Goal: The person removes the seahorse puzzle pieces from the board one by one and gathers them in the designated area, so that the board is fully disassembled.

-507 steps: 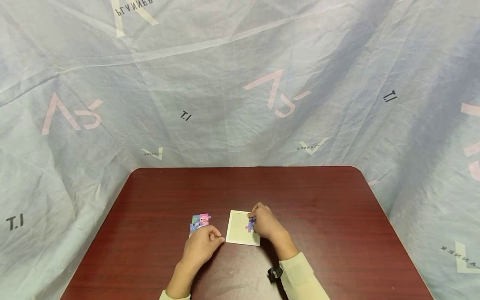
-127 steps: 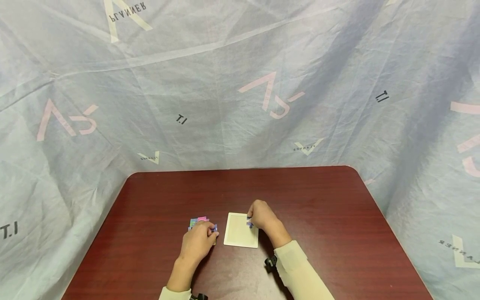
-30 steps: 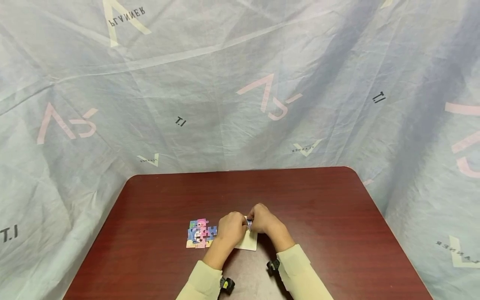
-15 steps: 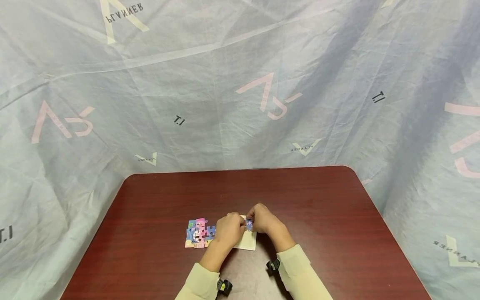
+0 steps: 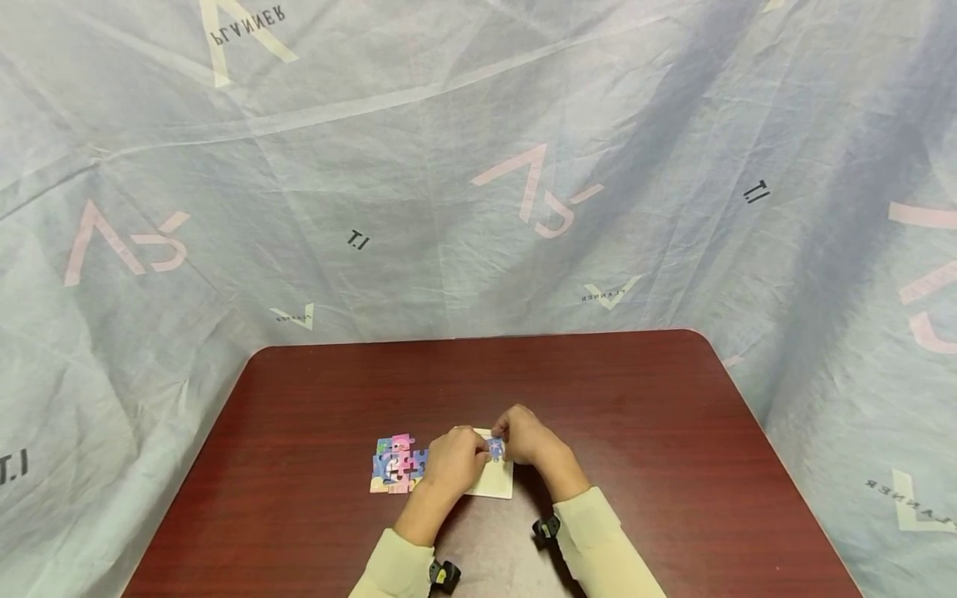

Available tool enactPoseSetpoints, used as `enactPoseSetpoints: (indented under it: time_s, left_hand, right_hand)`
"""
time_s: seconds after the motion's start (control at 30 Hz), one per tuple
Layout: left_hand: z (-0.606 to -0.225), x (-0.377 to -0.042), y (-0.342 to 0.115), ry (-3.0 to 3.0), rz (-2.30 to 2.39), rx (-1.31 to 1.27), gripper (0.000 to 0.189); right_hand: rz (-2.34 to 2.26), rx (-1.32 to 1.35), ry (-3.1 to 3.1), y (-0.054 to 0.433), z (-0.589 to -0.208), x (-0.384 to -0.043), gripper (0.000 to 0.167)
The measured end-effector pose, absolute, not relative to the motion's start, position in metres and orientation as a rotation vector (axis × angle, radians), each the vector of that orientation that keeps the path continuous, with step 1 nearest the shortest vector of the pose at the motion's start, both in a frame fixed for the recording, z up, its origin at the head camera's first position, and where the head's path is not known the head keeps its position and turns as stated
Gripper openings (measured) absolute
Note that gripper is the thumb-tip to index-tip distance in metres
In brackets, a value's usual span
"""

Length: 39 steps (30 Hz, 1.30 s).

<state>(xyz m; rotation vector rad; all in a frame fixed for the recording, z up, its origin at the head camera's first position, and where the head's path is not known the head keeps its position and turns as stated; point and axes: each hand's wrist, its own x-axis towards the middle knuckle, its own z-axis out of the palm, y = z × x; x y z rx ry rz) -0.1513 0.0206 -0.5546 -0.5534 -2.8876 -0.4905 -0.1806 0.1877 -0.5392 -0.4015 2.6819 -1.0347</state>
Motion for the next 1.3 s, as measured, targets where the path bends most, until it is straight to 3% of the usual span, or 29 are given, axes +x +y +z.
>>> enactPoseSetpoints:
  time_s: [1.3]
  left_hand:
    - [-0.556, -0.140, 0.002, -2.841, -0.660, -0.529, 0.009]
  right_hand:
    - [-1.034, -0.361, 2.686, 0.188, -0.541, -0.181, 0.046]
